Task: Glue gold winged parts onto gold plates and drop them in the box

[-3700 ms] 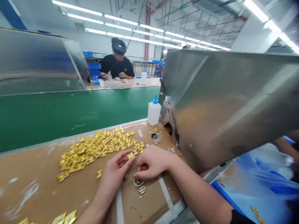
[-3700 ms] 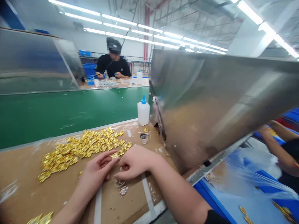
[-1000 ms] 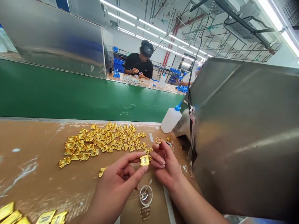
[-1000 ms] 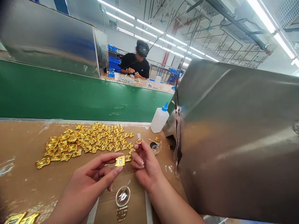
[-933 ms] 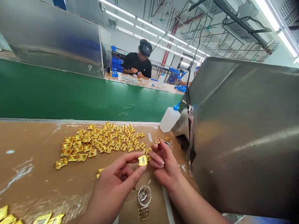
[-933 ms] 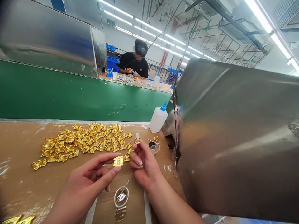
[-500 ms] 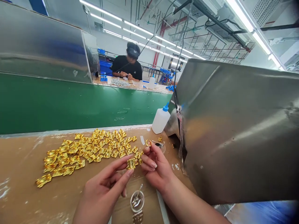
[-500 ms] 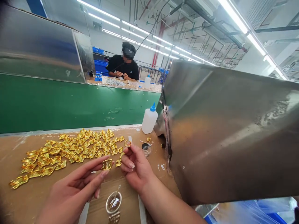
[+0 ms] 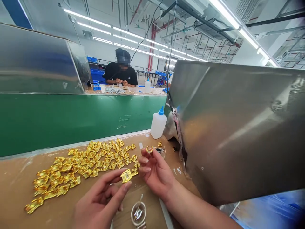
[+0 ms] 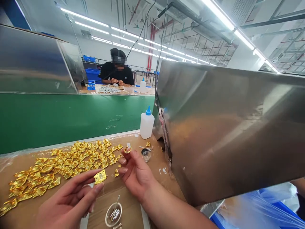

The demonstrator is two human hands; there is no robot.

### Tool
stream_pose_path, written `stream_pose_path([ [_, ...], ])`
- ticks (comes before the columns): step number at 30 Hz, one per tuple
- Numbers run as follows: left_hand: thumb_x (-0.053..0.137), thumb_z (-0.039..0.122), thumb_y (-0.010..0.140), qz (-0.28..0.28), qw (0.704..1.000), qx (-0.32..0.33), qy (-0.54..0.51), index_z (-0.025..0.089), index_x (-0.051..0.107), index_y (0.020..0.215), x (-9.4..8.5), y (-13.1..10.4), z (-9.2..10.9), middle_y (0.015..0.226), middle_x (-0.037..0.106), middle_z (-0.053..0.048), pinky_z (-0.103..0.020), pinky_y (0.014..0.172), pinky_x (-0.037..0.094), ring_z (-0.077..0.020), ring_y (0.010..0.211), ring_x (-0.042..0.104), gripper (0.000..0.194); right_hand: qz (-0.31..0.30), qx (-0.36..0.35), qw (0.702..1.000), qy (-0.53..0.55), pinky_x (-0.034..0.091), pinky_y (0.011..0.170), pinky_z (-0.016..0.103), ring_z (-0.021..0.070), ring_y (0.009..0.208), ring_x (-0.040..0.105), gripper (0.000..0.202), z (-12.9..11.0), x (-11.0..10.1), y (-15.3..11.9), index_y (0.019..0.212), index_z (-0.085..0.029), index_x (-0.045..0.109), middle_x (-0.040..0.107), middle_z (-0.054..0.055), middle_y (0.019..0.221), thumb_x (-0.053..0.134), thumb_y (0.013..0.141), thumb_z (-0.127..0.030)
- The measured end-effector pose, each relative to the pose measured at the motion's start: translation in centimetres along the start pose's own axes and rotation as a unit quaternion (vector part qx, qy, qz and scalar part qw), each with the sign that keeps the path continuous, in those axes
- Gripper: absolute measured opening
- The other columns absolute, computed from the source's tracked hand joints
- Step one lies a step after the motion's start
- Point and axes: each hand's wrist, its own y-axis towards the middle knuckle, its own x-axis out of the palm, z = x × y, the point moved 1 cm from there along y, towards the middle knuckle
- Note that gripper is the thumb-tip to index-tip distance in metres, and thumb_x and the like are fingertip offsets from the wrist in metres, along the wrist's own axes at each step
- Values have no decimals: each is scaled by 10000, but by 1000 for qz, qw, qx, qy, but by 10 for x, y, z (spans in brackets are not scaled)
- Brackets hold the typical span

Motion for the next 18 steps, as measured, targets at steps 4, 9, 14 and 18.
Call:
stream_pose_path([
  [4,898,611,722,-18,1000,10,6,213,757,1151,-2,3,-3,608,593,26,-220,519,441,-156,557,528,602,-14,17,1000,-7,413,484,90,26,595,452,315,-2,3,-4,923,-192,729,749,-38,954,978,744,-264],
  [9,860,543,797,-26,999,31,11,210,758,1156,1,2,-6,599,582,33,-214,530,408,-139,548,513,501,-33,18,999,4,411,480,84,7,537,413,217,-3,6,-8,934,-195,729,764,-40,960,914,823,-221],
  [14,841,488,816,-23,999,24,3,215,765,1160,3,-2,0,635,623,19,-232,567,424,-144,576,521,446,-29,15,999,3,427,480,93,-2,516,419,224,-1,4,-8,955,-176,732,785,-33,968,911,826,-210],
  [18,831,466,815,-17,1000,21,2,218,780,1153,4,-5,5,654,643,11,-250,599,452,-160,602,561,422,-27,12,999,-23,407,482,85,4,519,386,214,0,2,-8,953,-201,721,781,-54,977,897,842,-248],
])
